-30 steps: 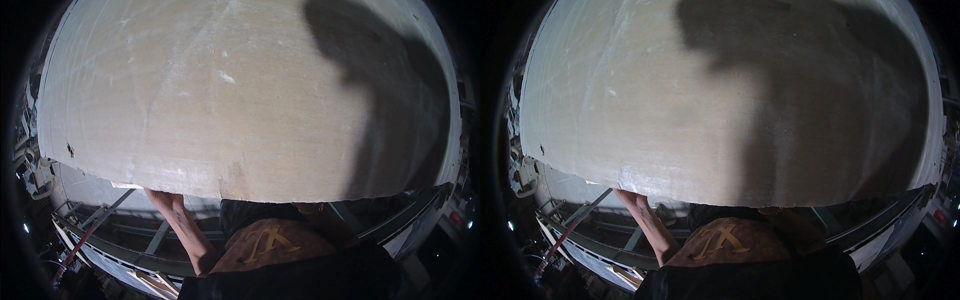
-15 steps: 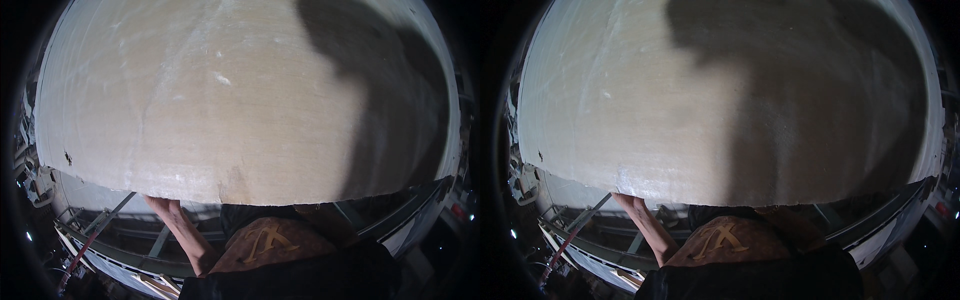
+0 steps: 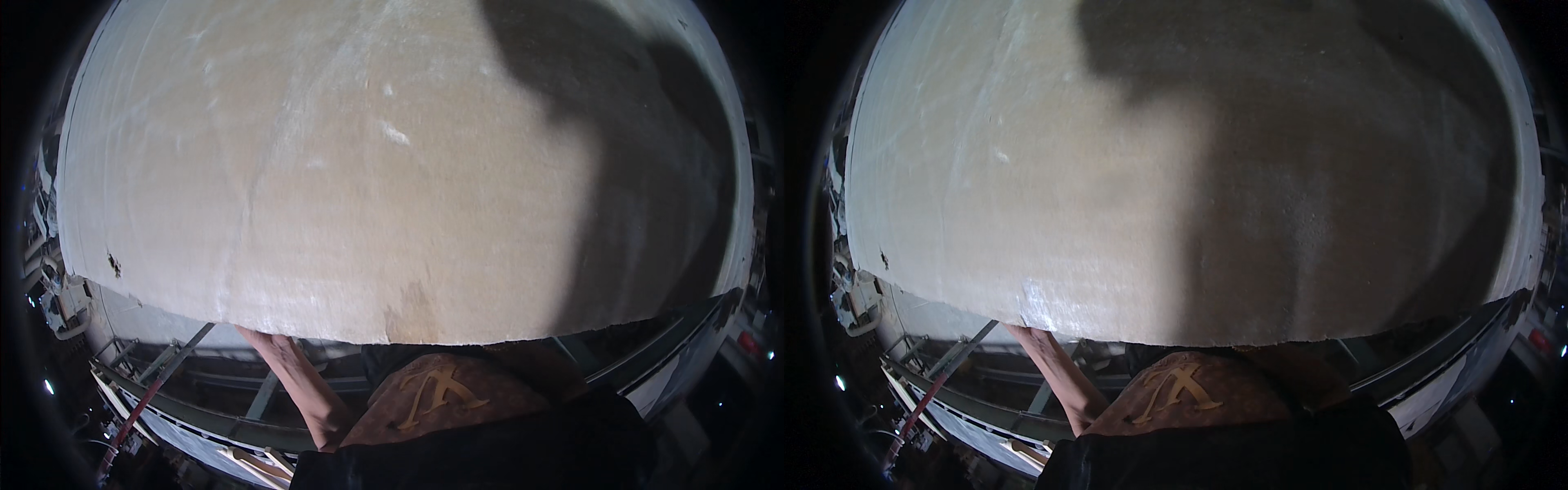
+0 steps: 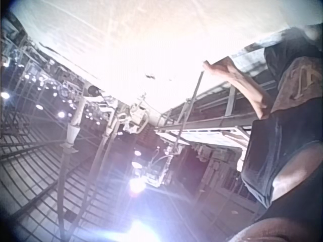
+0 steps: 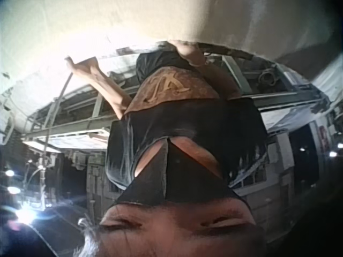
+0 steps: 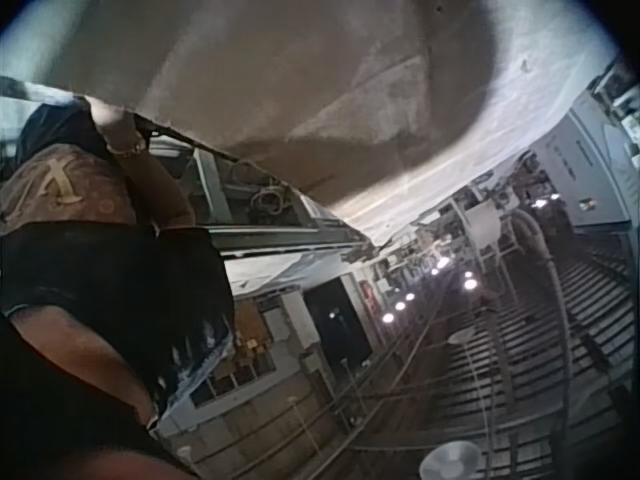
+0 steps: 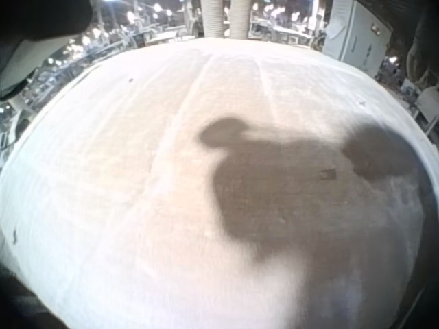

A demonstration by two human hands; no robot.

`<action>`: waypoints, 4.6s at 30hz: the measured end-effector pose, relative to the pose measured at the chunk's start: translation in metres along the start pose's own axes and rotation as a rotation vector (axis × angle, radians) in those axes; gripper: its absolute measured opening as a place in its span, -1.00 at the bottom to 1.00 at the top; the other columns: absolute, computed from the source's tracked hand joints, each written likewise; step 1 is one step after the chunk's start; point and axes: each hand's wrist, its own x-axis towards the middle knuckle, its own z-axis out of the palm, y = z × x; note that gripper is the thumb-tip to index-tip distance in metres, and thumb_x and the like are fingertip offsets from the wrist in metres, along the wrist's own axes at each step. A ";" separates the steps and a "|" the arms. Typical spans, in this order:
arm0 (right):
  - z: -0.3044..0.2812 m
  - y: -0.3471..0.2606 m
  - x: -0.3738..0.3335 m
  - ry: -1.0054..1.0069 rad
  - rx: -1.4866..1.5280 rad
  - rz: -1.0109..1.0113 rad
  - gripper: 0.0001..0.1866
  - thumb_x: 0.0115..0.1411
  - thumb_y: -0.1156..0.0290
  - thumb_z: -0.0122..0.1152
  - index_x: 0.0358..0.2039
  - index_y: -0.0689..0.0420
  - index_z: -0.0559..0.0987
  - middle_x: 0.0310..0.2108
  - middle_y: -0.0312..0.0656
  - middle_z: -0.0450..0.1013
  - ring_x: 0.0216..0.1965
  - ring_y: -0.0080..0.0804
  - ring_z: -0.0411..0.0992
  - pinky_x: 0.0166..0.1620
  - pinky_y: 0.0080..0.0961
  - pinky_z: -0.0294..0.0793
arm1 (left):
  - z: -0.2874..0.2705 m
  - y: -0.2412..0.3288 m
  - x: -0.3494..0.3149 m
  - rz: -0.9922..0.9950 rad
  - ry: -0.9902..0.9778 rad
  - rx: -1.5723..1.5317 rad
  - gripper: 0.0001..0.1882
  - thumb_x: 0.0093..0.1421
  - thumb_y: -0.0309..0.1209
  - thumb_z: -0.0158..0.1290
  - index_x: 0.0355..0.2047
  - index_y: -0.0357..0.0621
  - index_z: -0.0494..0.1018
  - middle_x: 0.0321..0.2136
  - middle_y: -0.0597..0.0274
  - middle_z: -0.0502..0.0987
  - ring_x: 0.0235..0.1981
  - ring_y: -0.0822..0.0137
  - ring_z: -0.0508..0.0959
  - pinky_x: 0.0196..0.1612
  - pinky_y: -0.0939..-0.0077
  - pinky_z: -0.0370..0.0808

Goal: The person repeatedly rubs the edges of curved wooden pieces against a large sanding surface to smooth them. They handle the pieces one at a time, turning them over and inspecting the edges before placing them back on the workbench.

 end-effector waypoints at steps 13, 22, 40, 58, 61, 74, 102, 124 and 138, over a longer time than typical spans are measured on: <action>0.020 -0.003 0.005 -0.051 -0.120 0.073 -0.63 0.06 0.42 0.21 -0.09 0.16 0.46 -0.12 -0.15 0.44 -0.21 -0.38 0.43 -0.07 -0.37 0.40 | 0.006 0.003 0.006 -0.043 -0.159 -0.151 -0.54 0.19 -0.25 -0.17 0.01 -0.30 0.25 -0.05 -0.02 0.39 -0.08 0.05 0.45 -0.09 0.06 0.47; 0.046 -0.035 0.013 -0.075 -0.263 -0.118 -0.60 0.13 0.24 0.12 -0.04 0.12 0.43 -0.07 -0.19 0.41 -0.17 -0.34 0.43 -0.05 -0.33 0.41 | 0.025 0.011 0.006 -0.160 0.087 -0.102 -0.53 0.12 -0.23 -0.04 -0.02 -0.26 0.30 -0.06 0.08 0.41 -0.01 0.12 0.39 0.02 0.14 0.37; 0.070 -0.066 0.002 -0.508 0.184 0.080 -0.18 -0.03 0.05 0.29 0.10 0.25 0.16 -0.02 -0.12 0.28 -0.04 -0.46 0.30 0.00 -0.46 0.29 | -0.041 0.023 0.020 0.138 -0.508 -0.553 -0.45 0.12 -0.04 -0.05 0.03 -0.08 0.27 0.02 0.18 0.32 0.03 0.19 0.31 0.10 0.14 0.23; -0.029 -0.077 -0.032 -0.164 0.170 0.083 -0.55 0.13 0.26 0.05 -0.05 0.30 0.36 -0.17 -0.20 0.38 -0.12 -0.54 0.30 -0.02 -0.63 0.21 | 0.035 -0.032 -0.092 0.431 -0.124 -0.260 -0.31 0.12 0.12 -0.19 0.16 0.00 0.11 0.10 0.10 0.23 0.06 0.08 0.29 0.09 -0.05 0.21; -0.067 -0.061 -0.041 -0.287 0.346 -0.090 -0.30 0.03 0.30 0.20 0.12 0.31 0.16 0.03 -0.14 0.27 0.10 -0.42 0.19 0.11 -0.49 0.14 | 0.070 -0.053 -0.110 0.398 -0.012 -0.175 -0.36 0.17 0.07 -0.24 0.15 -0.02 0.11 0.08 0.11 0.24 0.06 0.08 0.30 0.09 0.04 0.25; -0.186 -0.063 -0.081 0.131 0.240 -0.273 -0.39 -0.07 0.27 0.12 0.00 0.28 0.28 -0.09 -0.07 0.33 -0.04 -0.22 0.32 0.06 -0.27 0.27 | 0.147 -0.161 -0.158 -0.196 -0.058 -0.212 -0.39 0.16 0.02 -0.19 0.09 -0.12 0.17 0.01 0.15 0.31 0.02 0.15 0.32 0.07 0.21 0.26; -0.217 -0.046 -0.147 0.611 0.234 -0.387 -0.51 0.02 0.15 0.05 -0.11 0.23 0.34 -0.20 -0.11 0.33 -0.16 -0.27 0.34 -0.06 -0.28 0.32 | 0.052 -0.155 -0.076 -0.452 -0.441 -0.283 -0.39 0.10 -0.04 -0.02 0.08 -0.11 0.23 0.06 0.15 0.31 0.10 0.15 0.28 0.16 0.11 0.19; -0.163 -0.028 0.010 0.196 0.500 -0.301 -0.51 0.22 0.24 -0.20 0.09 0.26 0.20 0.08 -0.12 0.22 0.13 -0.23 0.15 0.19 -0.28 0.08 | 0.068 -0.058 -0.037 -0.191 0.065 0.123 -0.50 0.13 0.03 -0.08 -0.03 0.02 0.31 -0.14 0.31 0.41 -0.14 0.31 0.44 -0.14 0.33 0.41; -0.145 -0.034 0.019 -0.184 0.510 -0.355 -0.50 0.27 0.19 -0.25 0.12 0.24 0.16 0.12 -0.13 0.17 0.16 -0.24 0.10 0.21 -0.30 0.04 | 0.049 -0.048 -0.026 -0.159 0.115 0.111 -0.45 0.17 -0.02 -0.14 0.09 -0.04 0.20 0.05 0.21 0.27 0.03 0.21 0.32 -0.01 0.20 0.35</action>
